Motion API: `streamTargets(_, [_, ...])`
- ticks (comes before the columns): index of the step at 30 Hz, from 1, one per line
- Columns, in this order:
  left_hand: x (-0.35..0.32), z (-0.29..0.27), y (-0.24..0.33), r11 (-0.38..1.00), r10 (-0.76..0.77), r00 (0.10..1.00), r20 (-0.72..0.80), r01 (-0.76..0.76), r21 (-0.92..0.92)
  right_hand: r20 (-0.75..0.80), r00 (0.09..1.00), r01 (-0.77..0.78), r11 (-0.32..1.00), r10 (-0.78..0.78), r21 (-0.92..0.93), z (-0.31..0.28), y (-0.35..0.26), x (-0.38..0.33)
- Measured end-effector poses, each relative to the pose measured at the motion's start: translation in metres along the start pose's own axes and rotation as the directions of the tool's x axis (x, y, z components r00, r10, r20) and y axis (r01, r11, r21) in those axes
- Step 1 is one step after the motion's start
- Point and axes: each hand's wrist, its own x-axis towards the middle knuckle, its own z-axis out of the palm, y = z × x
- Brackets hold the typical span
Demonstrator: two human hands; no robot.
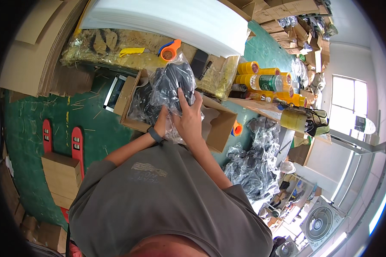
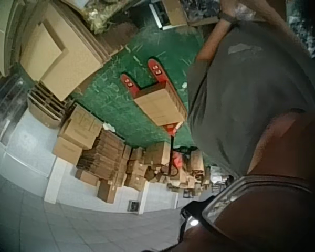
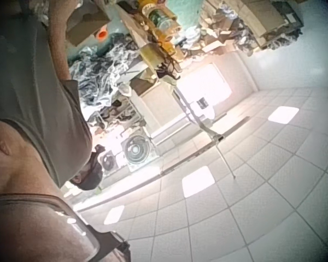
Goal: The recorder is seen putting bicycle seats into plastic bags and then placing them into a cardboard box for shipping.
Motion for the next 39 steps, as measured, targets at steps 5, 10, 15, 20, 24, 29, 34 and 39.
streamTargets(5, [-0.013,-0.002,0.014,0.882,-0.085,0.993,0.08,0.037,0.469,-0.155,0.98,-0.087,0.966,0.127,0.243,-0.011,0.025,0.0])
streamTargets(10, [-0.008,-0.026,0.012,0.554,-0.178,0.951,0.253,-0.115,0.825,0.457,0.747,-0.582,0.142,0.483,0.801,0.03,0.097,-0.024])
streamTargets(15, [-0.019,-0.037,0.033,-0.502,-0.335,0.93,-0.149,-0.042,0.864,0.702,0.55,-0.721,-0.166,0.453,0.673,0.086,0.184,-0.046])
streamTargets(20, [-0.079,-0.044,0.064,-0.54,-0.136,0.989,0.062,-0.126,0.832,0.884,0.273,-0.813,-0.401,0.379,0.423,0.186,0.293,-0.066])
streamTargets(24, [-0.1,-0.033,0.084,-0.652,-0.127,0.978,0.163,-0.206,0.729,0.872,0.367,-0.75,-0.451,0.323,0.483,0.277,0.366,-0.064])
streamTargets(29, [-0.119,-0.032,0.078,-0.702,-0.077,0.985,0.157,-0.165,0.693,0.833,0.464,-0.695,-0.459,0.301,0.553,0.341,0.356,-0.043])
streamTargets(34, [-0.129,-0.03,0.081,-0.687,-0.052,0.99,0.13,-0.131,0.715,0.825,0.459,-0.77,-0.315,0.33,0.555,0.335,0.353,-0.044])
streamTargets(39, [-0.115,-0.023,0.1,-0.768,0.005,0.987,0.159,-0.098,0.633,0.708,0.356,-0.889,-0.014,0.61,0.458,0.369,0.32,-0.041])
